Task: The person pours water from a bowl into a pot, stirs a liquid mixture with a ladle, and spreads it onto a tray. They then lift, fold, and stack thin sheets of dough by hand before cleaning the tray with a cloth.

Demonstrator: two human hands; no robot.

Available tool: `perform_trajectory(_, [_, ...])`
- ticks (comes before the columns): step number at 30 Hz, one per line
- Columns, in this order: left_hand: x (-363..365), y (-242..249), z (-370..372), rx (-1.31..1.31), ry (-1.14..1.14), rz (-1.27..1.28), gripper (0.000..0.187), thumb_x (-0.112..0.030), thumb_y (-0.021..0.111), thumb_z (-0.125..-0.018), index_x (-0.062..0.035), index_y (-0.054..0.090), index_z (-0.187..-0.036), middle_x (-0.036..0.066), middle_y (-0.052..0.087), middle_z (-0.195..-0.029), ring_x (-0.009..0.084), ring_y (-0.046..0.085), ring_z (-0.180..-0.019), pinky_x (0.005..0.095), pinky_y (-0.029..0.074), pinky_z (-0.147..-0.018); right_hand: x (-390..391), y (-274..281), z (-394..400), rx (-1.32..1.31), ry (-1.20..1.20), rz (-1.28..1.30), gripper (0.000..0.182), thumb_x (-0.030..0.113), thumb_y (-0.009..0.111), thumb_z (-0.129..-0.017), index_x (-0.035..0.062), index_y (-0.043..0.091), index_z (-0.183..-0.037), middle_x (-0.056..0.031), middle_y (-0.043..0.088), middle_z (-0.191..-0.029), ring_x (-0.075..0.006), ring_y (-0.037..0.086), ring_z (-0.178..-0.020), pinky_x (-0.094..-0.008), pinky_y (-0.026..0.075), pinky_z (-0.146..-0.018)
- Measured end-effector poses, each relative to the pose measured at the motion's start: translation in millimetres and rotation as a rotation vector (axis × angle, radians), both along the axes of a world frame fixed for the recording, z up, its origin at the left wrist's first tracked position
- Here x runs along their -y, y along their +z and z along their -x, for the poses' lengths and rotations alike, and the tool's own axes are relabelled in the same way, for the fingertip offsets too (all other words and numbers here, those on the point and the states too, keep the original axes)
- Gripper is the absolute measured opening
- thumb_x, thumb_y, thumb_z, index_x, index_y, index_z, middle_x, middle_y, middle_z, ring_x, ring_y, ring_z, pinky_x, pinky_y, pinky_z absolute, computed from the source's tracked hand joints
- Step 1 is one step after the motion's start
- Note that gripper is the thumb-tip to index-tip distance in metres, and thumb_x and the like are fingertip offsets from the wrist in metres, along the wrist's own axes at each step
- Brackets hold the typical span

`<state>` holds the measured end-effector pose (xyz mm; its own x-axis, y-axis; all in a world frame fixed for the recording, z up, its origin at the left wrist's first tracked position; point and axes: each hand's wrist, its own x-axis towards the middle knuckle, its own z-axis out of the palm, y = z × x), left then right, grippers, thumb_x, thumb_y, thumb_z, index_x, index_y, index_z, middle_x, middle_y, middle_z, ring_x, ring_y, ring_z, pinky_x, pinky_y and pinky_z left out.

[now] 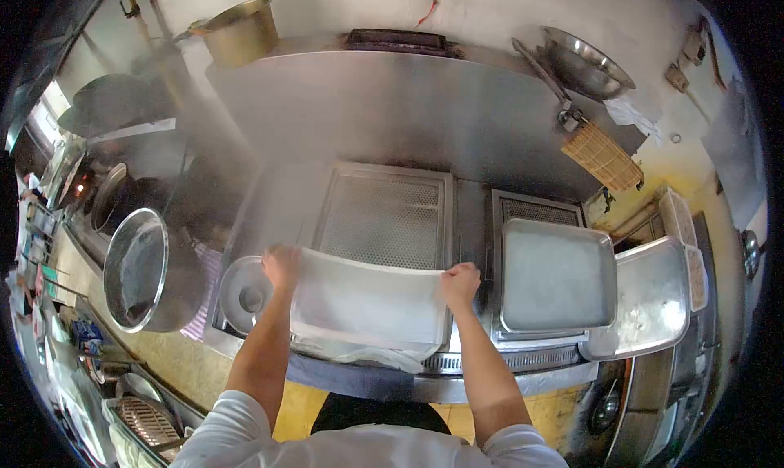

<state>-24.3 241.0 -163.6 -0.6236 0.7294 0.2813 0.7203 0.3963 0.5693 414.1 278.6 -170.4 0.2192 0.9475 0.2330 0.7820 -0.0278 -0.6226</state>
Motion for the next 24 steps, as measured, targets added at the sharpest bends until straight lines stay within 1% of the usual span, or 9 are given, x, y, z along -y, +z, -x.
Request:
perform_trajectory(1, [-12,-2,1,-0.018,-0.016,-0.006,0.020,-0.029,0.079,-0.083,-0.0100,0.080,-0.089,0.012,0.067,-0.123,0.0327,0.058,-0.121,0.0524,0.041,-0.104,-11,1,2,0.015,-0.012,-0.004,0.007,0.014,0.073,-0.073,0.0081,0.075,-0.070,-0.0145,0.070,-0.102,-0.0388,0.063,-0.104,-0.0520,0.051,-0.088])
perform_trajectory(4, [-49,-6,0,-0.119,-0.043,-0.090,0.017,-0.027,0.076,-0.084,-0.0100,0.079,-0.086,0.011,0.067,-0.123,0.0331,0.059,-0.119,0.0519,0.039,-0.105,-48,3,5,0.095,-0.072,0.096,0.010,0.015,0.070,-0.076,0.0085,0.075,-0.070,-0.0143,0.070,-0.107,-0.0398,0.062,-0.108,-0.0532,0.049,-0.092])
perform_trajectory(7, [-88,-5,2,-0.117,-0.052,-0.071,0.016,-0.025,0.074,-0.085,-0.0100,0.078,-0.086,0.010,0.067,-0.123,0.0320,0.059,-0.118,0.0510,0.039,-0.106,-80,12,7,0.150,-0.068,0.095,0.011,0.016,0.069,-0.078,0.0096,0.077,-0.074,-0.0147,0.070,-0.110,-0.0397,0.061,-0.111,-0.0550,0.049,-0.095])
perform_trajectory(11, [-133,-14,8,-0.155,-0.109,-0.083,0.014,-0.024,0.072,-0.084,-0.0119,0.078,-0.087,0.009,0.068,-0.123,0.0305,0.060,-0.118,0.0506,0.038,-0.106,-123,14,8,0.154,-0.135,0.147,0.009,0.019,0.073,-0.077,0.0119,0.079,-0.078,-0.0136,0.068,-0.112,-0.0397,0.060,-0.114,-0.0545,0.049,-0.098])
perform_trajectory(13, [-147,-4,5,-0.149,-0.119,-0.087,0.013,-0.024,0.071,-0.084,-0.0129,0.078,-0.086,0.008,0.068,-0.122,0.0293,0.060,-0.118,0.0505,0.039,-0.106,-140,18,8,0.137,-0.145,0.214,0.010,0.022,0.076,-0.078,0.0127,0.080,-0.079,-0.0131,0.068,-0.114,-0.0397,0.060,-0.115,-0.0545,0.049,-0.099])
perform_trajectory(16, [-166,0,6,-0.173,-0.131,-0.117,0.013,-0.023,0.070,-0.084,-0.0141,0.078,-0.084,0.007,0.069,-0.121,0.0284,0.060,-0.118,0.0506,0.038,-0.107,-163,20,10,0.215,-0.151,0.247,0.013,0.026,0.080,-0.079,0.0133,0.079,-0.076,-0.0125,0.068,-0.114,-0.0392,0.060,-0.116,-0.0540,0.049,-0.100])
perform_trajectory(19, [-182,-1,11,-0.172,-0.139,-0.059,0.012,-0.027,0.078,-0.083,-0.0157,0.077,-0.089,0.006,0.066,-0.124,0.0296,0.059,-0.122,0.0536,0.039,-0.107,-182,19,10,0.172,-0.161,0.293,0.013,0.027,0.081,-0.080,0.0135,0.079,-0.079,-0.0121,0.068,-0.115,-0.0381,0.060,-0.117,-0.0536,0.050,-0.100])
perform_trajectory(22, [-191,-4,15,-0.201,-0.157,-0.068,0.014,-0.027,0.079,-0.082,-0.0160,0.078,-0.090,0.008,0.067,-0.124,0.0300,0.060,-0.120,0.0516,0.040,-0.107,-188,32,18,0.160,-0.172,0.325,0.011,0.025,0.080,-0.081,0.0133,0.079,-0.082,-0.0131,0.068,-0.115,-0.0375,0.060,-0.117,-0.0533,0.050,-0.100])
perform_trajectory(24, [-198,-3,17,-0.181,-0.166,-0.025,0.017,-0.028,0.079,-0.082,-0.0150,0.078,-0.093,0.010,0.069,-0.122,0.0320,0.061,-0.119,0.0507,0.042,-0.107,-191,30,20,0.168,-0.165,0.289,0.013,0.023,0.079,-0.082,0.0132,0.079,-0.090,-0.0146,0.068,-0.115,-0.0375,0.061,-0.116,-0.0529,0.050,-0.101])
